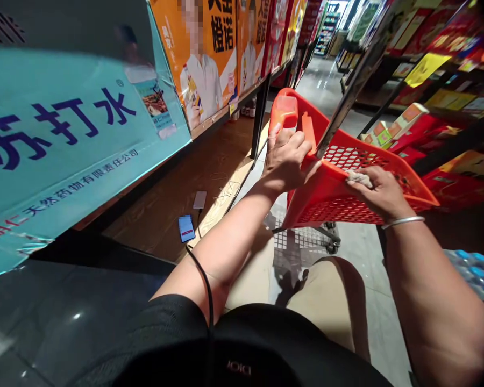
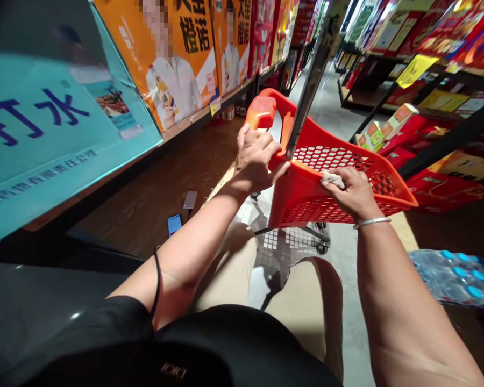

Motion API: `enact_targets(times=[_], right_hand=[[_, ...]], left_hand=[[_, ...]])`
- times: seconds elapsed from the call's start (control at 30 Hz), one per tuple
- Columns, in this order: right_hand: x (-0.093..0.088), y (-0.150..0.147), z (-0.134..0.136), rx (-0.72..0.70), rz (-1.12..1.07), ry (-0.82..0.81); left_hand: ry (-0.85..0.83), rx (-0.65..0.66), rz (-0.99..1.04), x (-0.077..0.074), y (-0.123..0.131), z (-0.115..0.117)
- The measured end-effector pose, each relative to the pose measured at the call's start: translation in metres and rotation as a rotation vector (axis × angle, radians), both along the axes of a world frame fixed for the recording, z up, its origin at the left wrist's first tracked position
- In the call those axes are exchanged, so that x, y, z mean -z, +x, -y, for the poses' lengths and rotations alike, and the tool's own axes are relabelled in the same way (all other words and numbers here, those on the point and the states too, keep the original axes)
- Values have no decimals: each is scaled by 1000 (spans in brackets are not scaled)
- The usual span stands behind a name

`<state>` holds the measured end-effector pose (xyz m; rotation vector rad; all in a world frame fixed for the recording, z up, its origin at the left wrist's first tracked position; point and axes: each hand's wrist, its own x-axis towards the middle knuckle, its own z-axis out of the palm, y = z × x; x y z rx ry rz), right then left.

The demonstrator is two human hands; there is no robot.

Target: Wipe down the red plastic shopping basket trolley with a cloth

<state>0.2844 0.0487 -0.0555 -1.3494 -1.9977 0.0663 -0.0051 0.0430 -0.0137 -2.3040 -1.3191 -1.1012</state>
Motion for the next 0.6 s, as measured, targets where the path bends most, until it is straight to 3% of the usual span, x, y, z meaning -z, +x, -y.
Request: enact_targets(times=[0.2,0.3,0.4,0.5,0.6], right_hand=[[-29,-77,6,-158,27,124],[-29,-88,7,-197,51,146],[-18,-66,7,-190,80,171],[1,-20,9,-158,130,189],[21,26,11,-32,149,196]], left_hand=[[-18,-43,22,-1,-4,3],[-31,-68,19,-1,-14,3],[-33,-59,4,-1,-24,5],[-5,-61,13,-1,-29,10],[16,-72,23,-1,-27,15]])
